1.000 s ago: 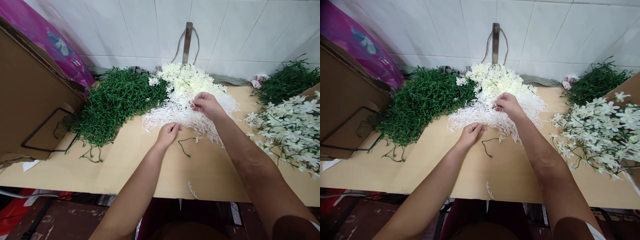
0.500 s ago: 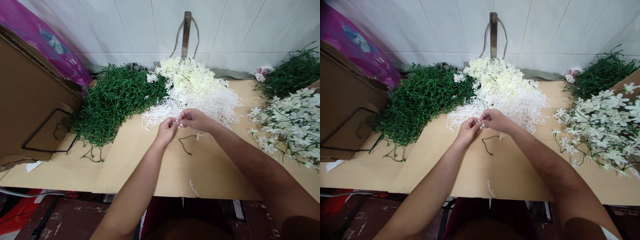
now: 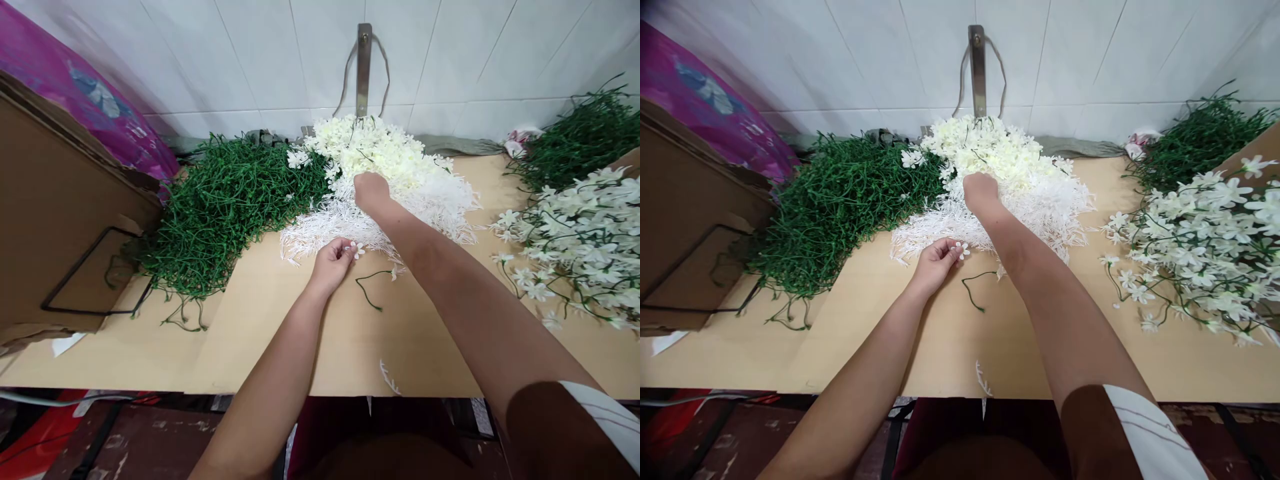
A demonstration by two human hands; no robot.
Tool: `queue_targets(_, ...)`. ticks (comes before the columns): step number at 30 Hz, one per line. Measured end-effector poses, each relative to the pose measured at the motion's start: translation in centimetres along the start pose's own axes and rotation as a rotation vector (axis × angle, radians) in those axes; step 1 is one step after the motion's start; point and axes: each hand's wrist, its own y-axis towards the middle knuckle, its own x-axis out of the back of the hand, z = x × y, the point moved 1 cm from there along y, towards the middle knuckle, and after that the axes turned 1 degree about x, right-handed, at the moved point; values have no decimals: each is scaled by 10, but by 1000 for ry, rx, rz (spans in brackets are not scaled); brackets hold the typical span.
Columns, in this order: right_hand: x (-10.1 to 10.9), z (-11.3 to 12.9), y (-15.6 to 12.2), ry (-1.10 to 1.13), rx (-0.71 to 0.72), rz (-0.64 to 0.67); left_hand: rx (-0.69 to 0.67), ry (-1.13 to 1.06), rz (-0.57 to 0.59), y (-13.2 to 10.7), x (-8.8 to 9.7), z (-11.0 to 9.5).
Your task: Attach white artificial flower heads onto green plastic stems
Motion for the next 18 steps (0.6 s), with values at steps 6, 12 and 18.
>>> queue_targets(6,13,-21,-16,201,-49,-75,3,-26,5,-1,-1,4)
queue_targets(12,31,-51,-50,533,-105,-121,-25,-7,15,-1,-2,5)
queue_targets(18,32,-65,-83,750,-103,-166,-27,-1,7,1,-2,5)
